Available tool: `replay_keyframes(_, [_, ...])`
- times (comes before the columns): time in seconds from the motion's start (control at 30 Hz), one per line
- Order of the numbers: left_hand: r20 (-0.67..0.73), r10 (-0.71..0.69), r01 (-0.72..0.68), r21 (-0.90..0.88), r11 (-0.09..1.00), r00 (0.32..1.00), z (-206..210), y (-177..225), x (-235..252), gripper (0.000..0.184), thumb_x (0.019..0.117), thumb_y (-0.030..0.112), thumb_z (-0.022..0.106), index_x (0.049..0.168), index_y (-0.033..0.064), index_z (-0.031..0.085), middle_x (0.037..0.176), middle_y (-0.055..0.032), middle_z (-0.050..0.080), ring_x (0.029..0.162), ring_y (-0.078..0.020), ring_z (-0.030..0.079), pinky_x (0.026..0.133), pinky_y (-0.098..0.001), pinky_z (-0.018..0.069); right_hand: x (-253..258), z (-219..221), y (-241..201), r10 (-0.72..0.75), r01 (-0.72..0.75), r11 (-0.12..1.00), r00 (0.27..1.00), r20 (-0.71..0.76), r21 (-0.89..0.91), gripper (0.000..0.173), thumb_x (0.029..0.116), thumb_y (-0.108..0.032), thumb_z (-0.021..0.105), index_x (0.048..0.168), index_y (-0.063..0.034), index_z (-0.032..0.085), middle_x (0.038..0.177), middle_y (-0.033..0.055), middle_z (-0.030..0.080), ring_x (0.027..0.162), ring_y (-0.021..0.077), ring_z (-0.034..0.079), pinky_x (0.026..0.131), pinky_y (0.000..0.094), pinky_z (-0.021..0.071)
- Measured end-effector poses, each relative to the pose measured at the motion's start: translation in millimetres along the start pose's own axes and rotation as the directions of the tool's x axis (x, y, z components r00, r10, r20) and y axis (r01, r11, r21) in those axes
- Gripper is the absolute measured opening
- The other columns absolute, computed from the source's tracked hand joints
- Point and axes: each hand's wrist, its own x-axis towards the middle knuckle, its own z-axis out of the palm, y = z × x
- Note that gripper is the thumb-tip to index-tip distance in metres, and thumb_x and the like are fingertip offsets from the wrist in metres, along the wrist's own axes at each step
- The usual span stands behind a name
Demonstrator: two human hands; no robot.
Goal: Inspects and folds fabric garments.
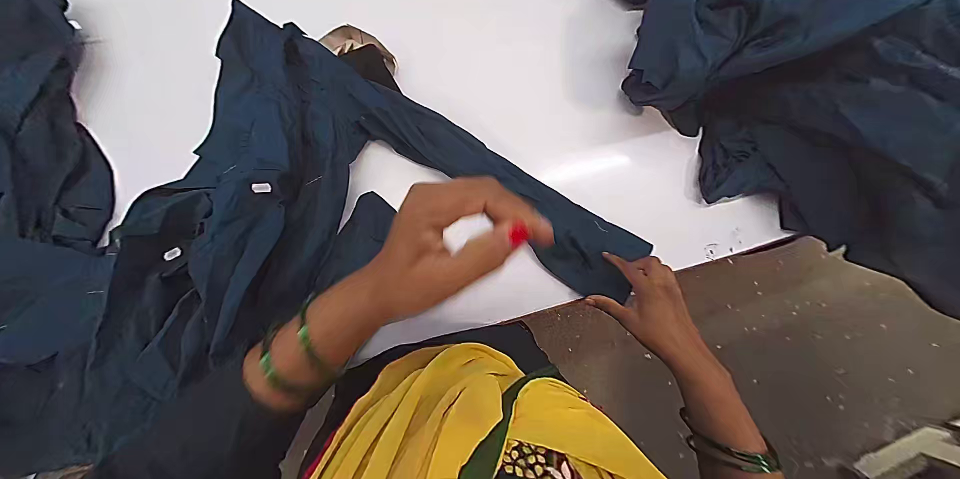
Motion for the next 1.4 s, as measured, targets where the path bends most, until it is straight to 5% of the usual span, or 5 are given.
replay_keyframes(0.17, [0.416,-0.422,0.006,0.706,0.708,0.805,5,-153,-18,0.068,0.0931,0.04,0.07,0.151,0.0082,0.051,0.156,-0.0144,0.048,0.15,-0.0402,0.033,0.117,-0.072,0.0177,-6,4,-13,-0.098,0.115,0.987,0.984,0.145,-0.11,0.066,0.0772,-0.027,0.086,0.133,0.0021,0.066,0.104,0.0307,0.065,0.097,0.0517,0.063,0.084,0.0688,0.0479])
replay_keyframes(0.5, [0.332,-0.781,0.442,0.677,0.588,0.529,-67,-71,-68,0.047,0.1085,0.036,0.038,0.082,0.0019,0.057,0.07,-0.0079,0.05,0.069,-0.0239,0.051,0.066,-0.0472,0.0383,6,-55,-59,-0.31,0.165,0.675,0.948,0.073,0.719,0.042,0.1021,-0.046,0.058,0.074,-0.0155,0.064,0.076,-0.0118,0.049,0.079,-0.009,0.047,0.071,0.0092,0.037])
replay_keyframes(0.67, [-0.173,-0.279,0.315,0.714,0.626,0.945,-25,-9,-66,0.039,0.0993,0.038,0.059,0.111,0.0024,0.072,0.088,-0.0083,0.069,0.073,-0.0187,0.065,0.064,-0.0372,0.0543,24,-63,-125,-0.305,0.322,0.708,0.942,-0.14,0.628,0.033,0.1042,-0.032,0.057,0.086,-0.0089,0.072,0.079,-0.0095,0.049,0.077,-0.0109,0.045,0.068,0.0049,0.0361])
replay_keyframes(1.27, [0.042,-0.058,0.04,0.338,0.94,0.997,13,35,-76,0.02,0.1001,0.021,0.063,0.087,0.0071,0.069,0.099,-0.0027,0.074,0.109,-0.0079,0.065,0.105,-0.0288,0.0423,49,-89,-181,-0.276,0.451,0.889,0.667,-0.692,0.08,0.038,0.1083,-0.028,0.052,0.087,0.0013,0.063,0.081,0.0005,0.05,0.083,-0.0052,0.049,0.077,0.009,0.0374])
replay_keyframes(1.4, [0.015,-0.062,0.052,0.375,0.926,0.998,14,49,-83,0.033,0.1025,0.021,0.058,0.129,0.003,0.065,0.087,-0.0049,0.073,0.08,-0.0045,0.063,0.105,-0.0283,0.0326,59,-74,-183,-0.247,0.335,0.942,0.734,-0.632,0.021,0.037,0.106,-0.023,0.054,0.086,0.0043,0.069,0.078,0.0057,0.05,0.079,0.004,0.049,0.072,0.0124,0.0369])
